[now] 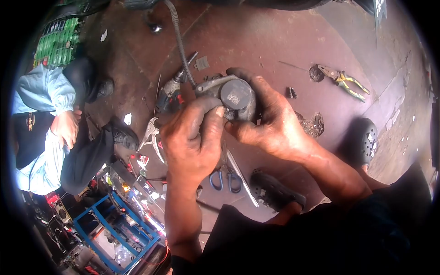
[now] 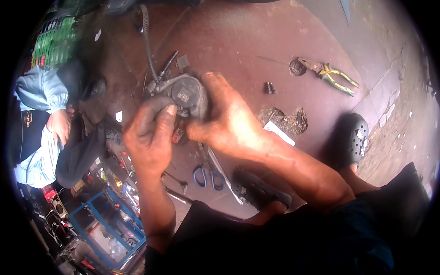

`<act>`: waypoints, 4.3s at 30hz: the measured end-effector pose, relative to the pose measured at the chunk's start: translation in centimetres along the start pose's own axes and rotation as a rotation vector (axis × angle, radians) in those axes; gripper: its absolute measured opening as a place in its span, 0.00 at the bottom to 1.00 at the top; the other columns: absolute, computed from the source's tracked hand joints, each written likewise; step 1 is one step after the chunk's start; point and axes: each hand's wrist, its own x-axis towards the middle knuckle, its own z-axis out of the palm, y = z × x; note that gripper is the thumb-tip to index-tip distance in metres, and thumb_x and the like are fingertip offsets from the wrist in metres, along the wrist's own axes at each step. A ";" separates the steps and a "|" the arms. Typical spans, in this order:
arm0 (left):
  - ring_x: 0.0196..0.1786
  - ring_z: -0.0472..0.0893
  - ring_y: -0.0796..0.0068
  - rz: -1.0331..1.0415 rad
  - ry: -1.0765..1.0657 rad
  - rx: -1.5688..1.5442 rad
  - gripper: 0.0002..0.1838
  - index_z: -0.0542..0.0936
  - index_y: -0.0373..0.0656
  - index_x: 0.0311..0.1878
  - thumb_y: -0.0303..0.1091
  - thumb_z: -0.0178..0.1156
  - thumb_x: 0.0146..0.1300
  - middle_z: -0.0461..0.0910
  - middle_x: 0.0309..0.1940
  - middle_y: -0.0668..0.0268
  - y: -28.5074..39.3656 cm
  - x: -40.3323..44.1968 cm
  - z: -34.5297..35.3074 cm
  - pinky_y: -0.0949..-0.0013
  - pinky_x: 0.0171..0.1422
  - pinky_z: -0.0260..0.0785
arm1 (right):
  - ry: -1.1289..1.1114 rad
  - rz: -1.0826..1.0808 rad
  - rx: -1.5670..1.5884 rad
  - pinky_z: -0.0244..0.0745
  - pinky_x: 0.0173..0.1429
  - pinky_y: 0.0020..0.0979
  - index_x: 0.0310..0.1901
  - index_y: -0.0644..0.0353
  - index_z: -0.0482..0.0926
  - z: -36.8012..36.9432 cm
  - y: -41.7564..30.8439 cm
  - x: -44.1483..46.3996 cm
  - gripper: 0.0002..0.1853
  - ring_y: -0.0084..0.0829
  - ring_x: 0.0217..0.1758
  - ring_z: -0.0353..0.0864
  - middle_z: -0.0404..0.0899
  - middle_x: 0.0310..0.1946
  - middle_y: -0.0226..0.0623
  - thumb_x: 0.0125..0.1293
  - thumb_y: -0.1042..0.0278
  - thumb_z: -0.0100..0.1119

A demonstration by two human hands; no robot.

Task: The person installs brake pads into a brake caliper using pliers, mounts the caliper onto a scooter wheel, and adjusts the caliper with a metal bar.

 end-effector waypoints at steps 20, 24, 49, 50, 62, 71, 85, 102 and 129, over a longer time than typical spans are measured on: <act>0.32 0.84 0.64 -0.014 -0.049 0.005 0.06 0.81 0.35 0.41 0.21 0.60 0.62 0.84 0.31 0.57 0.7 0.6 -0.5 0.64 0.39 0.75 | -0.007 -0.039 -0.107 0.68 0.68 0.35 0.72 0.68 0.59 -0.2 0.3 0.1 0.42 0.34 0.65 0.72 0.73 0.61 0.45 0.57 0.74 0.69; 0.35 0.84 0.69 -0.008 -0.059 -0.018 0.07 0.82 0.34 0.44 0.20 0.60 0.63 0.84 0.33 0.58 0.2 0.1 -0.7 0.67 0.41 0.75 | -0.015 0.014 -0.080 0.68 0.69 0.35 0.73 0.68 0.59 -0.2 -0.1 0.1 0.42 0.33 0.65 0.72 0.73 0.61 0.44 0.57 0.75 0.69; 0.38 0.83 0.68 0.176 0.077 -0.049 0.12 0.84 0.32 0.45 0.15 0.60 0.57 0.84 0.38 0.57 -0.9 -1.8 0.5 0.70 0.43 0.75 | 0.012 0.001 0.038 0.68 0.67 0.40 0.68 0.70 0.62 0.6 0.9 0.3 0.33 0.45 0.63 0.72 0.70 0.57 0.54 0.64 0.66 0.62; 0.38 0.83 0.69 0.155 0.078 -0.079 0.12 0.84 0.32 0.45 0.15 0.60 0.57 0.84 0.38 0.57 -1.1 -2.0 0.5 0.70 0.43 0.74 | 0.016 -0.011 0.037 0.68 0.67 0.40 0.67 0.71 0.62 0.8 1.2 0.3 0.34 0.45 0.63 0.72 0.70 0.57 0.54 0.64 0.65 0.62; 0.32 0.78 0.83 -0.246 -0.003 -0.244 0.10 0.83 0.34 0.48 0.20 0.60 0.64 0.83 0.30 0.68 0.8 -1.4 -0.9 0.76 0.37 0.71 | 0.065 -0.035 0.136 0.67 0.66 0.38 0.67 0.75 0.60 2.0 1.4 0.3 0.34 0.40 0.61 0.72 0.72 0.56 0.55 0.64 0.67 0.59; 0.32 0.78 0.84 -0.269 -0.022 -0.259 0.09 0.84 0.33 0.47 0.21 0.62 0.64 0.84 0.32 0.66 0.7 -1.0 -1.2 0.76 0.37 0.72 | 0.063 -0.057 0.079 0.68 0.64 0.37 0.67 0.76 0.59 2.2 1.6 0.1 0.33 0.39 0.60 0.72 0.72 0.55 0.55 0.64 0.70 0.58; 0.30 0.77 0.86 -0.317 -0.223 -0.300 0.05 0.83 0.34 0.41 0.21 0.61 0.63 0.82 0.29 0.68 1.3 1.1 -2.5 0.76 0.34 0.70 | 0.052 -0.081 0.048 0.65 0.69 0.40 0.68 0.75 0.59 2.3 1.1 0.1 0.33 0.41 0.63 0.71 0.70 0.57 0.55 0.64 0.73 0.59; 0.29 0.76 0.84 -0.144 0.104 -0.098 0.04 0.83 0.34 0.38 0.21 0.64 0.61 0.81 0.26 0.67 0.9 -0.3 -0.3 0.76 0.35 0.70 | 0.007 -0.037 -0.085 0.64 0.70 0.38 0.71 0.70 0.57 1.5 1.4 -0.5 0.37 0.40 0.66 0.69 0.69 0.60 0.53 0.63 0.72 0.62; 0.33 0.78 0.62 0.369 -0.034 0.322 0.14 0.84 0.35 0.45 0.22 0.66 0.54 0.79 0.31 0.61 -0.7 -0.4 -1.7 0.61 0.36 0.71 | -0.009 -0.071 -0.068 0.62 0.72 0.37 0.73 0.69 0.56 1.4 1.7 -0.3 0.39 0.37 0.68 0.68 0.70 0.61 0.47 0.61 0.75 0.62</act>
